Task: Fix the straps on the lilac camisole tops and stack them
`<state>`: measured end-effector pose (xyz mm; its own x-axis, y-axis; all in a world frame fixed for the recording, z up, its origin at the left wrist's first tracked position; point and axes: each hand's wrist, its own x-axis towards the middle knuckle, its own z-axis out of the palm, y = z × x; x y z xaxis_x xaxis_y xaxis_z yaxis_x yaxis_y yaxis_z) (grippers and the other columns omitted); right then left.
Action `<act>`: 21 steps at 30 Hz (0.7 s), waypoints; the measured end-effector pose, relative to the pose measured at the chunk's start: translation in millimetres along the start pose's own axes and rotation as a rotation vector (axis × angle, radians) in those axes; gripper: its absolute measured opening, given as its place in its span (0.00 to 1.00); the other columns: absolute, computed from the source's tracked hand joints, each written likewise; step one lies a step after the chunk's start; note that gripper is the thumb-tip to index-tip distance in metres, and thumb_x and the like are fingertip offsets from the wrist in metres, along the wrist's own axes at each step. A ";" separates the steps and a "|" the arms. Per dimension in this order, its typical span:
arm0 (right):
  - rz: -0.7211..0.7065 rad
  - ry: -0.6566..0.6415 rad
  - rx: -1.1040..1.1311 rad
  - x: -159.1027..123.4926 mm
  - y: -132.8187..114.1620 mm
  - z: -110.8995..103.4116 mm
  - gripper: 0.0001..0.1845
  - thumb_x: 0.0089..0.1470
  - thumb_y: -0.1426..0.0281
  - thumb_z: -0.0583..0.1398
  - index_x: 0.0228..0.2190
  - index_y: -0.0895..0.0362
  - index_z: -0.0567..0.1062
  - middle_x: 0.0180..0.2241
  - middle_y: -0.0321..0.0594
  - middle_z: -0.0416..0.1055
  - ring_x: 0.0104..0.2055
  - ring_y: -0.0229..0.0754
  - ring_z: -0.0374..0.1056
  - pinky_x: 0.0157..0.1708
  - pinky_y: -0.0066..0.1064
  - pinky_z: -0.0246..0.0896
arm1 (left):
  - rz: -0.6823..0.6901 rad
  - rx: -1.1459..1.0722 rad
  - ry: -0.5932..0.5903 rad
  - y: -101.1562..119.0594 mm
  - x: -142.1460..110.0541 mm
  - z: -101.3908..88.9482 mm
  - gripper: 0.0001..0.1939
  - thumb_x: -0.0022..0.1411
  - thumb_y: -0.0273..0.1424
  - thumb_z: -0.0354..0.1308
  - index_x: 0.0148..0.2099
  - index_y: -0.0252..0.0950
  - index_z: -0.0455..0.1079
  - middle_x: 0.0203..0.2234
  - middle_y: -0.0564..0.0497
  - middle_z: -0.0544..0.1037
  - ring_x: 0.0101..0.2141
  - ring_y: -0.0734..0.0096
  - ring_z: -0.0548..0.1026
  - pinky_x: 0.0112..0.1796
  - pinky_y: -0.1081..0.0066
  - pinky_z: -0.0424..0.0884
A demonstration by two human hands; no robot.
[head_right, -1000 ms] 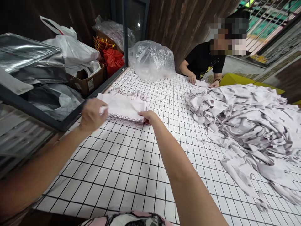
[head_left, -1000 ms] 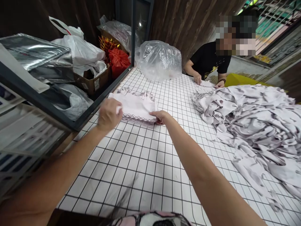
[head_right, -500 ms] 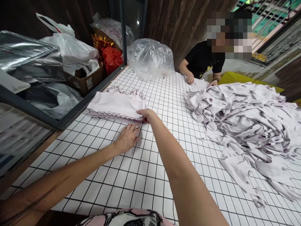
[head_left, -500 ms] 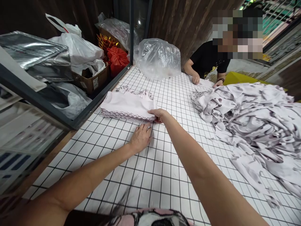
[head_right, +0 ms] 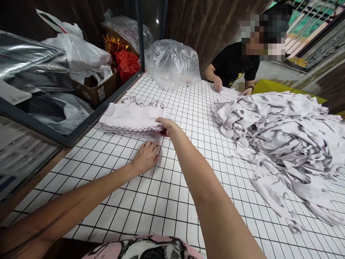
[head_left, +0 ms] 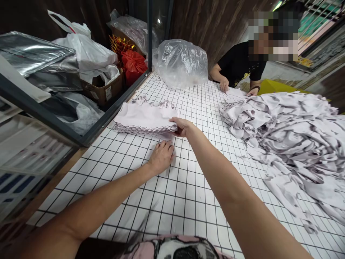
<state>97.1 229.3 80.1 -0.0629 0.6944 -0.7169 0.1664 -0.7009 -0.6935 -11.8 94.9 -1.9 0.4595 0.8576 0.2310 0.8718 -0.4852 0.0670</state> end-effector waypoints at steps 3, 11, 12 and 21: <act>0.012 -0.042 0.070 -4.6 2.7 0.7 0.09 0.57 0.64 0.59 0.34 0.57 0.67 0.24 0.35 0.70 0.26 0.35 0.69 0.24 0.24 0.70 | 0.000 -0.003 0.007 -0.6 0.8 -0.2 0.16 0.66 0.33 0.50 0.52 0.30 0.68 0.58 0.40 0.65 0.50 0.51 0.64 0.44 0.57 0.64; 0.051 0.030 0.043 5.0 36.4 -0.7 0.10 0.58 0.64 0.59 0.36 0.58 0.67 0.24 0.35 0.69 0.24 0.35 0.69 0.22 0.25 0.69 | 0.040 -0.119 0.039 -0.5 -2.8 1.5 0.15 0.65 0.32 0.52 0.49 0.30 0.71 0.48 0.39 0.73 0.47 0.52 0.66 0.44 0.56 0.66; 0.035 0.046 0.033 6.7 38.9 -0.7 0.10 0.57 0.64 0.59 0.37 0.58 0.67 0.24 0.35 0.70 0.24 0.36 0.69 0.23 0.27 0.70 | 0.071 -0.156 0.055 -3.3 -3.0 -1.4 0.13 0.65 0.31 0.51 0.47 0.32 0.72 0.46 0.41 0.74 0.46 0.54 0.67 0.44 0.57 0.67; -0.133 0.136 -0.131 13.6 49.0 -1.5 0.20 0.51 0.64 0.63 0.43 0.62 0.69 0.33 0.44 0.74 0.30 0.39 0.72 0.28 0.30 0.71 | -0.349 0.007 0.348 -139.4 19.2 -39.6 0.20 0.68 0.35 0.45 0.57 0.31 0.67 0.58 0.37 0.67 0.58 0.49 0.61 0.55 0.49 0.60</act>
<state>105.9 204.7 36.5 0.0393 0.8009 -0.5975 0.2928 -0.5810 -0.7594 -131.2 172.2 31.7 0.0572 0.8602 0.5068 0.9652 -0.1774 0.1921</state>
